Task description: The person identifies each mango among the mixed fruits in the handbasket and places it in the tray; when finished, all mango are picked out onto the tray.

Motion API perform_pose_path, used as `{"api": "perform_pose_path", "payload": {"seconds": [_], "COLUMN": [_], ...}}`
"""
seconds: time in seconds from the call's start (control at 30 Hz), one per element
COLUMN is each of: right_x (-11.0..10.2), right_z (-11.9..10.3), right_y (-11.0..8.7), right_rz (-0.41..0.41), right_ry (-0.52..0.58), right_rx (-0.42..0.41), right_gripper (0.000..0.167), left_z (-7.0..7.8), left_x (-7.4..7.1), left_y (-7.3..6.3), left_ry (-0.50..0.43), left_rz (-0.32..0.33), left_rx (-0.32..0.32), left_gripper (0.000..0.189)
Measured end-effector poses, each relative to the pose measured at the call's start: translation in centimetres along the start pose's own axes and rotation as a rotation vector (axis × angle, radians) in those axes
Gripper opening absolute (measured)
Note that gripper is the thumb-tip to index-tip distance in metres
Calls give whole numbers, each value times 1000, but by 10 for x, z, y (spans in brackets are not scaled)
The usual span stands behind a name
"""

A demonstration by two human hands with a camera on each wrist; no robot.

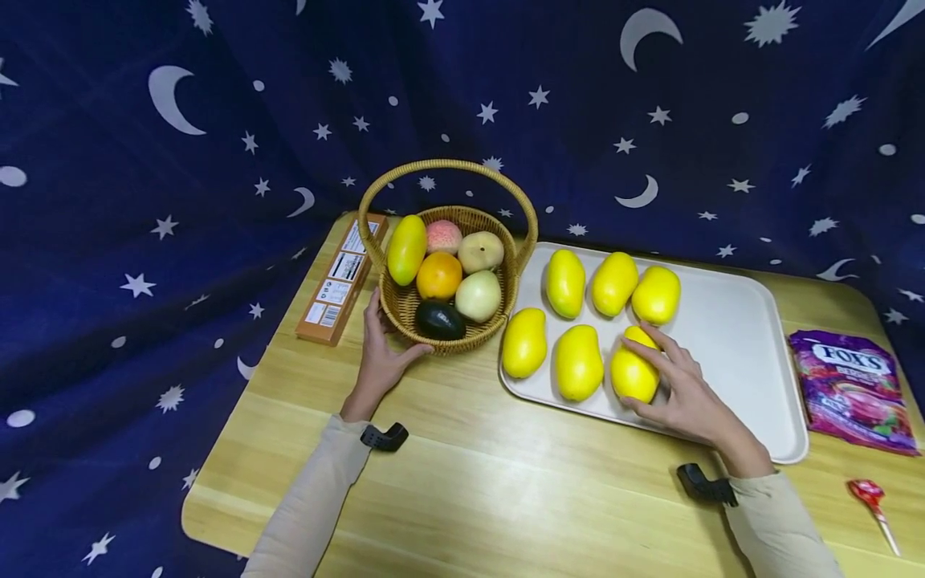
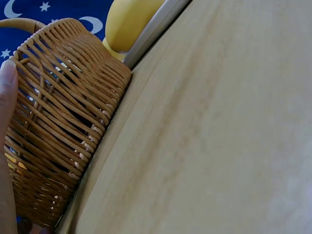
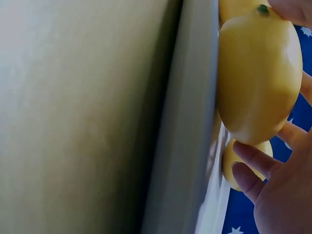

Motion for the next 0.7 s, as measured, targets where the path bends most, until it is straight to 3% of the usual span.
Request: {"api": "perform_pose_path", "payload": {"seconds": [0.43, 0.7], "right_x": [-1, 8], "right_z": [-8, -33], "right_y": [2, 36], "right_rz": [43, 113], "right_ry": [-83, -61], "right_rx": [-3, -139], "right_gripper": [85, 78], "left_z": [0, 8], "left_x": [1, -1], "left_y": [0, -2], "left_ry": [5, -1], "left_rz": [-8, 0], "left_rx": [-1, 40], "left_gripper": [121, 119]}}
Point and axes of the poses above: each hand's wrist, its own y-axis towards the middle knuckle, its own x-axis out of the palm, z = x × y, the point moved 4 cm from there along y, towards the middle knuckle, and after that the axes turned 12 degrees about -x, right-handed, at the moved point
